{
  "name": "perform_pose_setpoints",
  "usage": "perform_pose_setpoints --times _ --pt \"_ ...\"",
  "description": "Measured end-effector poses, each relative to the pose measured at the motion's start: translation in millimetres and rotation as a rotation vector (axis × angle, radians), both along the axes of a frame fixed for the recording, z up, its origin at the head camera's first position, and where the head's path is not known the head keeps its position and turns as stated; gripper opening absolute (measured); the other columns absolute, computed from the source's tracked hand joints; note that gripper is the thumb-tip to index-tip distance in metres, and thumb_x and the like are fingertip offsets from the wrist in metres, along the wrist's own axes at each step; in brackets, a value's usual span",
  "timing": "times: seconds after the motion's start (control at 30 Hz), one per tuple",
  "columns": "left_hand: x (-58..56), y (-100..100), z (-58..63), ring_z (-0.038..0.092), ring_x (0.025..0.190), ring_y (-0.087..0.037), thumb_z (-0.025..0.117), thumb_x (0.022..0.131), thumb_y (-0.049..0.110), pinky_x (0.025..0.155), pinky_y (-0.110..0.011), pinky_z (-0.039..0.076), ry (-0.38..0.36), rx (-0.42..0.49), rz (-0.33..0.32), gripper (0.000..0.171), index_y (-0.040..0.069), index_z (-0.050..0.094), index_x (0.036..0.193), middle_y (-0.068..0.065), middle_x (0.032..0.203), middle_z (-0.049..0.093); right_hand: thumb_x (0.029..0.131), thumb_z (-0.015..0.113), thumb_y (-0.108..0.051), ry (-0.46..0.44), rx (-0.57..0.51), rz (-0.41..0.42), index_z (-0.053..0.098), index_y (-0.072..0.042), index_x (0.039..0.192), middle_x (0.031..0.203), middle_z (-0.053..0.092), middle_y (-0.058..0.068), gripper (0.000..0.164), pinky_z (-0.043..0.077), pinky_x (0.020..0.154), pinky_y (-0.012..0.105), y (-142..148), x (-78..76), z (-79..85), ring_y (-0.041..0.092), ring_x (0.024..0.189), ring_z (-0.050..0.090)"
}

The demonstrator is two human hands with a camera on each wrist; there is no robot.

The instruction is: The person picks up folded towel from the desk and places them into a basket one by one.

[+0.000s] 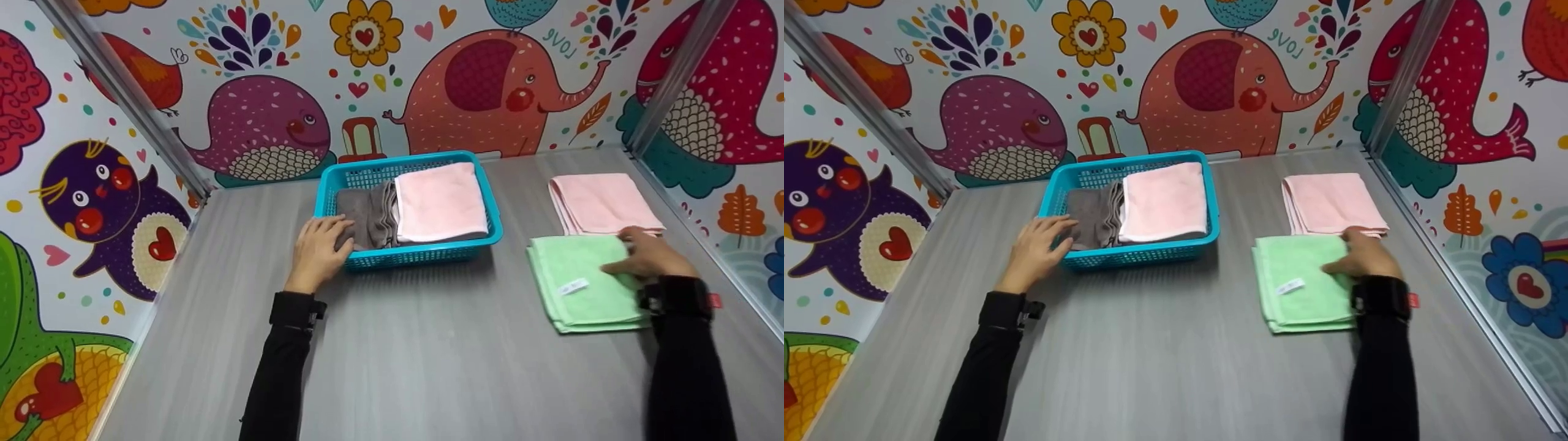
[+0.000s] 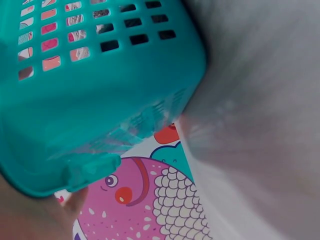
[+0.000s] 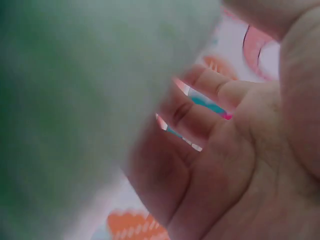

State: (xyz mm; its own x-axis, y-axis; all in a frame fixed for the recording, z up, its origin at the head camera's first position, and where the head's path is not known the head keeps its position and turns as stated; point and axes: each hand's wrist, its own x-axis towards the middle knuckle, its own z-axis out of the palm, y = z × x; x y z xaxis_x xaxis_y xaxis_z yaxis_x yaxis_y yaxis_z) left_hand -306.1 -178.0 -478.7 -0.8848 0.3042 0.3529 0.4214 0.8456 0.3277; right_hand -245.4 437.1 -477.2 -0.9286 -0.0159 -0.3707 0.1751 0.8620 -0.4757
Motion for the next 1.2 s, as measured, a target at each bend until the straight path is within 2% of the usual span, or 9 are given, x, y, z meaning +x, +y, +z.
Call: perform_pose_setpoints --times 0.1,0.27,0.4,0.53,0.6,0.73,0.93,1.07,1.2 --pt "-0.2 1 1.1 0.05 0.138 -0.032 0.057 0.101 0.031 0.125 -0.051 0.025 0.0 0.005 0.001 0.041 0.014 0.068 0.136 -0.01 0.146 0.061 0.086 0.079 -0.053 0.041 -0.012 0.054 0.031 0.009 0.148 0.139 0.044 0.039 0.1 0.041 0.099 0.07 -29 -6.1 -1.2 0.046 0.112 0.049" --pt "-0.4 2 1.6 0.05 0.139 -0.032 0.057 0.102 0.031 0.126 -0.05 0.024 -0.004 0.004 -0.003 0.039 0.015 0.068 0.136 -0.01 0.146 0.06 0.087 0.081 -0.047 0.082 -0.025 0.119 0.036 0.008 0.145 0.127 0.052 0.032 0.092 0.048 0.093 0.06 -67 -11.0 -3.6 0.039 0.104 0.053" --pt "-1.3 1 0.7 0.05 0.139 -0.031 0.058 0.102 0.031 0.126 -0.049 0.023 -0.006 0.002 -0.004 0.039 0.015 0.068 0.136 -0.01 0.146 0.06 0.085 0.084 -0.044 0.11 -0.015 0.156 0.042 0.01 0.138 0.118 0.057 0.03 0.086 0.049 0.09 0.057 -90 -15.5 -5.9 0.036 0.1 0.055" --pt "-1.8 1 0.0 0.05 0.139 -0.031 0.058 0.102 0.031 0.126 -0.049 0.023 0.003 0.009 -0.004 0.038 0.016 0.069 0.134 -0.009 0.146 0.061 0.083 0.086 -0.039 0.143 -0.007 0.187 0.047 0.008 0.126 0.104 0.059 0.022 0.074 0.049 0.084 0.051 -109 -19.0 -7.8 0.032 0.091 0.056" --pt "-1.5 1 -0.2 0.05 0.139 -0.031 0.058 0.102 0.031 0.126 -0.05 0.023 0.006 0.009 -0.005 0.037 0.016 0.07 0.133 -0.009 0.146 0.061 0.083 0.086 -0.038 0.154 -0.002 0.204 0.048 0.008 0.123 0.101 0.059 0.021 0.072 0.049 0.083 0.05 -115 -19.5 -9.1 0.031 0.09 0.057" --pt "-0.5 0 -0.4 0.05 0.139 -0.031 0.058 0.102 0.031 0.126 -0.049 0.024 -0.002 0.002 0.0 0.036 0.016 0.071 0.132 -0.009 0.146 0.061 0.082 0.086 -0.04 0.161 0.011 0.241 0.049 0.011 0.127 0.108 0.06 0.024 0.077 0.05 0.088 0.055 -123 -19.0 -11.1 0.034 0.095 0.059" --pt "0.0 1 0.6 0.049 0.14 -0.031 0.057 0.103 0.032 0.126 -0.049 0.022 -0.023 -0.006 0.005 0.036 0.016 0.071 0.132 -0.009 0.147 0.06 0.083 0.086 -0.042 0.105 0.005 0.254 0.045 0.009 0.135 0.119 0.059 0.028 0.084 0.048 0.094 0.059 -123 -19.0 -10.9 0.038 0.104 0.058" --pt "0.1 1 1.4 0.049 0.14 -0.032 0.057 0.102 0.032 0.126 -0.05 0.022 -0.02 -0.004 0.003 0.036 0.016 0.071 0.132 -0.009 0.147 0.06 0.083 0.087 -0.042 0.081 -0.011 0.256 0.045 0.007 0.137 0.124 0.058 0.029 0.084 0.047 0.097 0.061 -120 -18.5 -10.0 0.039 0.108 0.058" --pt "0.3 1 1.1 0.049 0.139 -0.031 0.057 0.102 0.031 0.126 -0.049 0.023 -0.013 -0.008 0.004 0.035 0.016 0.071 0.131 -0.009 0.147 0.06 0.081 0.089 -0.036 0.107 -0.031 0.287 0.048 0.005 0.134 0.122 0.059 0.027 0.079 0.048 0.095 0.059 -115 -17.2 -9.2 0.038 0.107 0.058"
